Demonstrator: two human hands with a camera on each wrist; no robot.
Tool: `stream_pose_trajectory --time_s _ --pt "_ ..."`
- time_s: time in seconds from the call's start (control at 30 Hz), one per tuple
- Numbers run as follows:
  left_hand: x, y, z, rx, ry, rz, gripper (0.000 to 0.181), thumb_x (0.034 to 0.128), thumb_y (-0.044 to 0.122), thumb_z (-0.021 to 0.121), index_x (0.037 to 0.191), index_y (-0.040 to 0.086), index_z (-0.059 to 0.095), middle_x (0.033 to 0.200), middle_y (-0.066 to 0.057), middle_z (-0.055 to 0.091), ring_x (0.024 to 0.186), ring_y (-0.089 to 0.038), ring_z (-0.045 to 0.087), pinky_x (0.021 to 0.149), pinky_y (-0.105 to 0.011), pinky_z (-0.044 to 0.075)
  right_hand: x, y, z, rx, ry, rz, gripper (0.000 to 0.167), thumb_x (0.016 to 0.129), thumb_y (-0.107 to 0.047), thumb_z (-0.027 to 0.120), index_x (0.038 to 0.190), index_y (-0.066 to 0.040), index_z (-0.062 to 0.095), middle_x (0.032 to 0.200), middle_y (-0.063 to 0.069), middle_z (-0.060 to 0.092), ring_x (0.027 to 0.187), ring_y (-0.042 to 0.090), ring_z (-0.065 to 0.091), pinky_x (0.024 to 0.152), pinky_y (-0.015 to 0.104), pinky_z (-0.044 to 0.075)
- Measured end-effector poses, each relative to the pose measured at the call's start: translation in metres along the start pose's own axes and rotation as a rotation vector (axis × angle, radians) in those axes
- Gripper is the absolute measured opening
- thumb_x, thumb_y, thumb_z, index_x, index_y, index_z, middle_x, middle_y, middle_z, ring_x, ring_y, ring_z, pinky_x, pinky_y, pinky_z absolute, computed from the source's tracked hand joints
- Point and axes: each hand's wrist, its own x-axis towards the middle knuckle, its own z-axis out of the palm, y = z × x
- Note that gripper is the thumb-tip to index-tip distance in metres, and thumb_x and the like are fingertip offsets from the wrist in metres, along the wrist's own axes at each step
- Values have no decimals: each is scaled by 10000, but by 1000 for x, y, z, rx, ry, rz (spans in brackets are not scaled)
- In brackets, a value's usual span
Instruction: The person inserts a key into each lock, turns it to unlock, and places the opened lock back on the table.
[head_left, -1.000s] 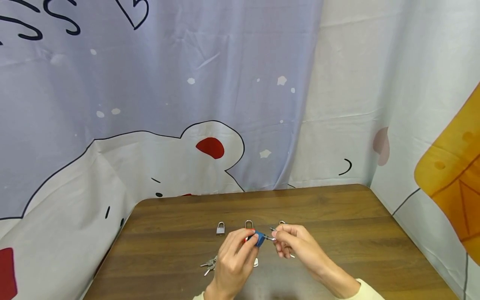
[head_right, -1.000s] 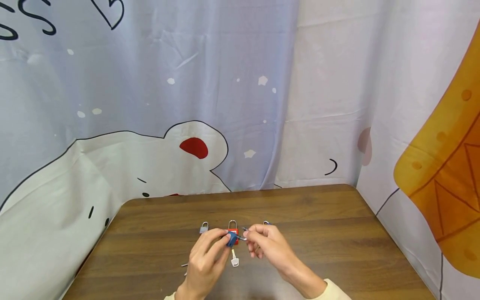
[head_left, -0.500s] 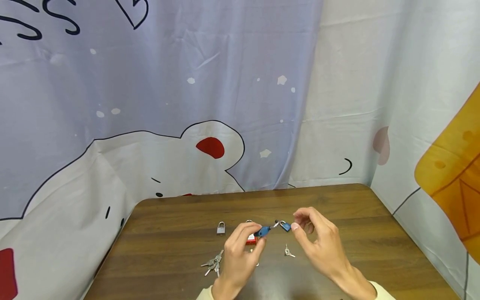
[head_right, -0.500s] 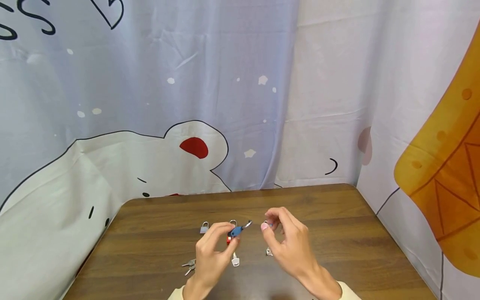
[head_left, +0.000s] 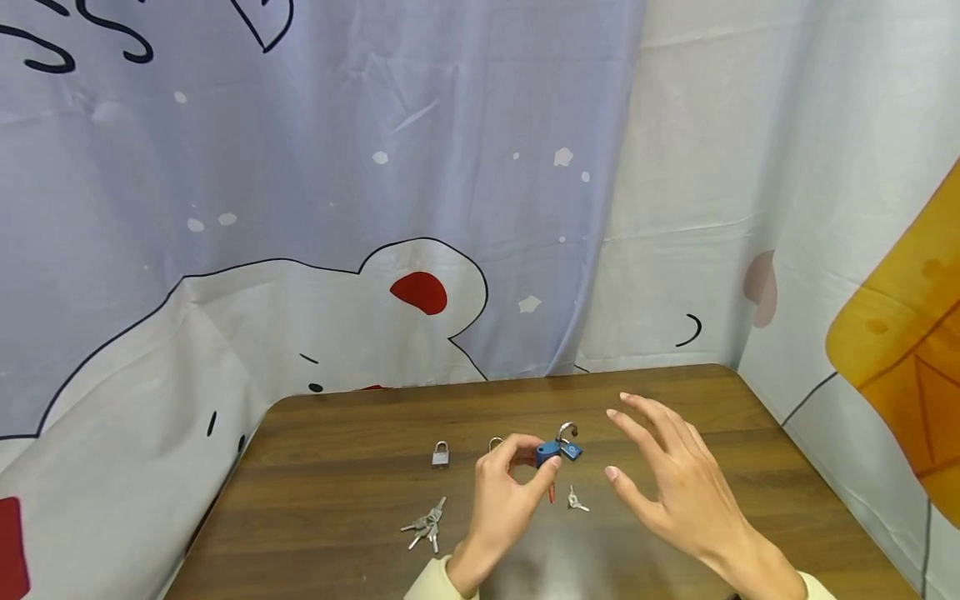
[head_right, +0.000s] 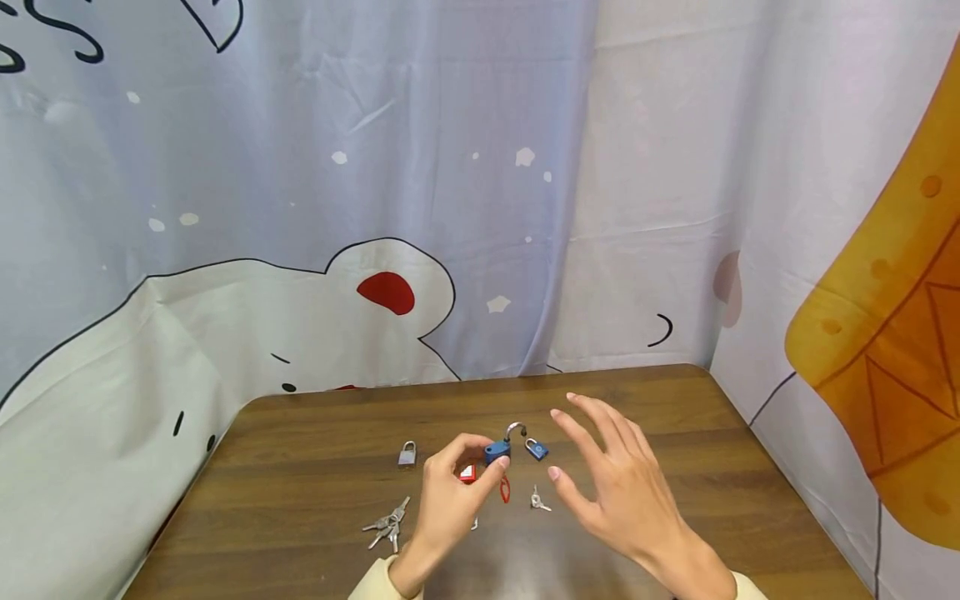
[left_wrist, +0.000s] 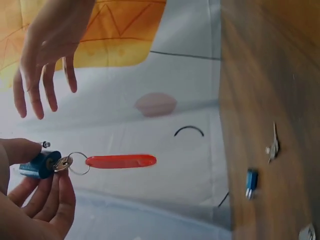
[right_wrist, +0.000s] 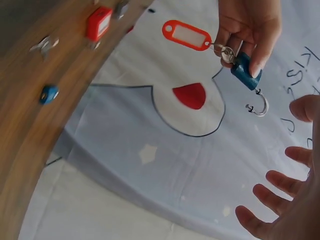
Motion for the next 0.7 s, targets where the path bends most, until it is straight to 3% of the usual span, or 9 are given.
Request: stream_pose_trajectory --time_s 0.13,0.27,0.47,0.7 --pt "5 -3 13 -138 -51 -211 165 824 153 777 954 111 684 872 -51 733 759 -71 677 748 -236 570 -7 7 -1 -65 -25 -42 582 977 -539 409 1395 -156 540 1462 108 486 1308 315 456 1009 459 347" --pt "10 -9 30 -225 -76 -337 200 808 117 776 960 42 670 900 -109 724 773 -68 662 762 -206 563 -13 12 -1 -102 -27 -56 582 985 -538 392 1374 -139 560 1452 119 495 1299 327 462 1042 439 330" --pt "16 -18 60 -255 -114 -405 193 783 96 777 930 36 667 860 -80 732 733 -45 661 710 -178 560 -24 16 -2 -139 -89 5 613 987 -579 358 1405 -167 533 1472 115 476 1313 337 446 1043 501 325" --pt "20 -27 87 -200 -174 -442 192 792 135 791 932 71 677 831 -25 722 701 -15 644 654 -155 531 -36 20 -3 -132 -138 48 597 967 -568 420 1416 -188 522 1490 104 459 1334 330 425 1070 477 291"
